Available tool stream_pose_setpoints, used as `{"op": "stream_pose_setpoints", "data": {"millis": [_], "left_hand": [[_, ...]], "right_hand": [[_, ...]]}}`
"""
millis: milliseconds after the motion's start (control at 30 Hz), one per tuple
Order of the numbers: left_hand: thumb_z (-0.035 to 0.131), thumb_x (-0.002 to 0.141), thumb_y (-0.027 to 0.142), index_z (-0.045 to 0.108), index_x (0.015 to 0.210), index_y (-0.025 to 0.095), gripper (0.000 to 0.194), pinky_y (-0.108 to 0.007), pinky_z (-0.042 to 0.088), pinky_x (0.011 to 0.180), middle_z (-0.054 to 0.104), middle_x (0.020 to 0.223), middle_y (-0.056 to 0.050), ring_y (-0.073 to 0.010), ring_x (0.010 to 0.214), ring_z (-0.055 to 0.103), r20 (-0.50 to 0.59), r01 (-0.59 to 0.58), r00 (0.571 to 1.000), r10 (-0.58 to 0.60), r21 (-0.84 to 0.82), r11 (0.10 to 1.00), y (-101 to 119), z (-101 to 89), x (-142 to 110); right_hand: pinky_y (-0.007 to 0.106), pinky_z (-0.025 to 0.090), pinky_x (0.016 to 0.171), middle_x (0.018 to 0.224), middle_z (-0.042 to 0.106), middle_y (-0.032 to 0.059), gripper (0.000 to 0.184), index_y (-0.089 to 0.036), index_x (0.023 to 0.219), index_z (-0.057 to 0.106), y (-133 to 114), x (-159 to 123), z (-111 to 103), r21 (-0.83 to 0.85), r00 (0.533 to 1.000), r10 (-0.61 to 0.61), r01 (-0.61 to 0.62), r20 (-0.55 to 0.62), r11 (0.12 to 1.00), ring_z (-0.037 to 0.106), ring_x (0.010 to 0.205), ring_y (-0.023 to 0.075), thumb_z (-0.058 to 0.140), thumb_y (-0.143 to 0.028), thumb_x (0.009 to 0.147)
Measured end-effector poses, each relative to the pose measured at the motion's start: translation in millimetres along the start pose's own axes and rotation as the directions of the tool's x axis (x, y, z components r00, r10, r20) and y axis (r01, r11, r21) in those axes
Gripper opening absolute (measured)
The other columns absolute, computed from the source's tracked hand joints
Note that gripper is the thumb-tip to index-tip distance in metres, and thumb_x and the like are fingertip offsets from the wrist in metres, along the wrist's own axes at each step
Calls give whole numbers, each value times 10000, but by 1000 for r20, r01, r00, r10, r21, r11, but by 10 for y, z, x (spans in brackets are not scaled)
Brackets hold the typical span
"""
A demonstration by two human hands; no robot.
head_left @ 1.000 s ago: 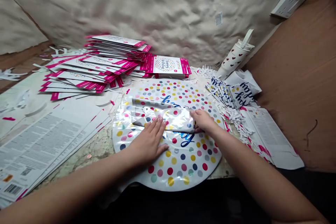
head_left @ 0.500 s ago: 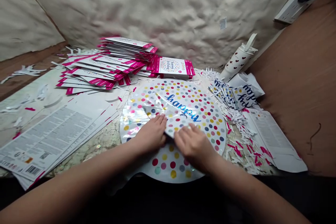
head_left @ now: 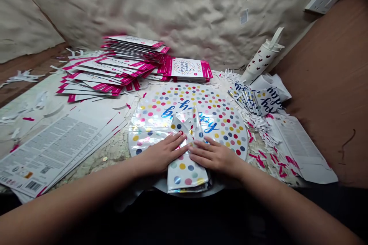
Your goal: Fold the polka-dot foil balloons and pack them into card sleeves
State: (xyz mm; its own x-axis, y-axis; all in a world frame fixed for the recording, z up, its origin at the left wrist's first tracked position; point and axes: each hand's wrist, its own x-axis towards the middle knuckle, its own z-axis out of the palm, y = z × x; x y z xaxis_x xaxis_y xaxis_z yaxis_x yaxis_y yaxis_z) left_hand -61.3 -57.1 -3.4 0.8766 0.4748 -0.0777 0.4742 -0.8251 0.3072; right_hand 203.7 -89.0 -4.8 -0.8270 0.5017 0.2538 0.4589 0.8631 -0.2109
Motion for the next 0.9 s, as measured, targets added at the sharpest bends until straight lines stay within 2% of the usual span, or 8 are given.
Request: {"op": "stream_pose_setpoints", "data": {"millis": [100,200,333,433,500,567,633,900], "left_hand": [[360,875,124,487,1277,138,421,-424,292,1059,458,1342,-137,-265,1263,384,-91,-28,996,20,-85,996,3,-27,-87],[412,857,191,659,1009,153,292,-349,447,919,658,1081,-77,-251,1045,578,-121,154,969,-213,-376,914,-1,-180,-60],[575,770,360,600,663,148,238,-191,446,456,603,549,7,-133,514,587,314,587,698,-643,-765,264,-93,-484,212],[630,729,333,520,636,154,229,-171,411,400,546,477,19,-90,402,515,520,629,540,-662,-772,-93,-199,-571,416],[631,723,290,490,624,156,219,-193,451,430,529,461,19,-92,397,514,538,622,530,-656,-772,-130,-244,-544,492],[627,720,260,476,611,156,212,-212,474,454,501,439,31,-89,392,503,540,600,541,-644,-785,-154,-259,-501,512],[630,713,251,465,591,156,227,-218,479,461,472,418,44,-84,385,488,529,574,559,-639,-802,-163,-260,-494,472],[725,616,264,588,893,136,335,-215,521,642,662,961,-96,-153,804,644,508,420,517,-689,-852,-312,-356,-787,64]], "right_hand": [[394,390,989,1192,611,46,349,-220,1144,591,27,56,-77,256,984,153,-173,96,951,546,1125,213,501,-150,814],[355,465,875,1025,690,43,239,-213,982,669,123,172,-148,511,868,462,-484,179,711,631,946,209,572,-204,763],[298,521,623,744,681,46,176,-151,864,651,371,395,-244,572,534,755,-777,380,261,632,634,159,524,-258,806],[294,505,538,727,645,43,295,-161,1021,585,441,546,-304,525,429,856,-819,290,232,596,547,146,462,-368,851],[319,508,605,868,645,80,322,-176,1109,540,370,664,-299,440,486,874,-790,22,428,615,683,175,405,-360,882],[361,491,756,1045,618,129,322,-156,1134,540,257,810,-227,240,655,740,-701,-156,671,594,912,218,348,-265,901],[404,408,929,1239,533,156,367,-120,1194,517,174,963,-95,78,790,611,-607,-58,791,480,1147,251,322,-212,898],[564,51,1066,1508,144,13,504,-351,1406,199,239,1125,267,-24,808,573,-575,141,817,69,1376,281,210,-486,921]]}}
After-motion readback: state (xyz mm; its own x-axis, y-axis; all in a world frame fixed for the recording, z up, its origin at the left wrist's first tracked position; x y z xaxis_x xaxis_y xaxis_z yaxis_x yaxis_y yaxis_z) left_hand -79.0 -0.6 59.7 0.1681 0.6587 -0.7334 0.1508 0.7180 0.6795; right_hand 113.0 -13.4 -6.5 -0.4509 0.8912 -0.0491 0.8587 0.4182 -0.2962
